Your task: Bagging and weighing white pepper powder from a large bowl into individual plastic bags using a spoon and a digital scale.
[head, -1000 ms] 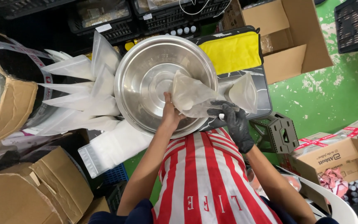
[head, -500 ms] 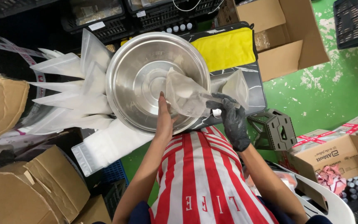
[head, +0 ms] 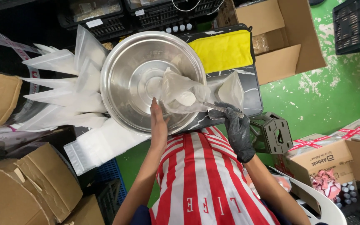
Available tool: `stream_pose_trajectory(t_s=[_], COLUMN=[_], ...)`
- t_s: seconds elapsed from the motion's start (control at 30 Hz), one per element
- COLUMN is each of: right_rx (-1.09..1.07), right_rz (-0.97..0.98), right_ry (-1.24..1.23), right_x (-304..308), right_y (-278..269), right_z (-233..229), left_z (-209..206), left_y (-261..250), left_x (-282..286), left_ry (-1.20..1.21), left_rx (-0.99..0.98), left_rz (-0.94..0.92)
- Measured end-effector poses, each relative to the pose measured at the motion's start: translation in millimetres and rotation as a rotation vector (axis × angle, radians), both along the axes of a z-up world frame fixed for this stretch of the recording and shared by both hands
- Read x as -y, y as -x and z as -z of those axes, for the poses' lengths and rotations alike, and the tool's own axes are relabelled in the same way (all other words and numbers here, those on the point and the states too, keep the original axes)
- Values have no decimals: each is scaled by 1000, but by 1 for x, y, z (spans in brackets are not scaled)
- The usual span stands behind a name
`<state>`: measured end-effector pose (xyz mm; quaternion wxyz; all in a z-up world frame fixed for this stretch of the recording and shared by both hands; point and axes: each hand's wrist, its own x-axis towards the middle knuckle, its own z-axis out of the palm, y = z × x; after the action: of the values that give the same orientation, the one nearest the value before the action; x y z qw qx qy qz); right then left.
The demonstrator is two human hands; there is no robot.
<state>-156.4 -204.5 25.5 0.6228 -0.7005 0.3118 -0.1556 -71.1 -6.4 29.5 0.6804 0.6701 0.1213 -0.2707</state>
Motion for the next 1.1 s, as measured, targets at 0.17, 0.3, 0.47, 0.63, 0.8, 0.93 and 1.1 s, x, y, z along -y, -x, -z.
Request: stream_pose_trajectory(t_s=[0.17,0.3,0.47,0.63,0.8,0.93,1.1], right_rx=[-79,-121,-35,111,202,317,366], right_rz=[43,123,173,185,89,158,107], right_ry=[-12,-52,-130,-212,-209,-309,-301], right_x=[15,14,30,43,82,79,108], right_y=[19,23,37,20,36,15,5], right_z=[-2,-20,-27,-65,-60,-96,-97], left_z=[40,40,69,12,69,71,74], left_y=[34,48,52,19,3,-7,-10], left_x=[-7,-4,36,85,131,163,186], left_ry=[-115,-181,-45,-122,-98,50,-17], left_rx=[37,114,411,529,788,698,683], left_rz=[-46,251,517,692,730,712,682])
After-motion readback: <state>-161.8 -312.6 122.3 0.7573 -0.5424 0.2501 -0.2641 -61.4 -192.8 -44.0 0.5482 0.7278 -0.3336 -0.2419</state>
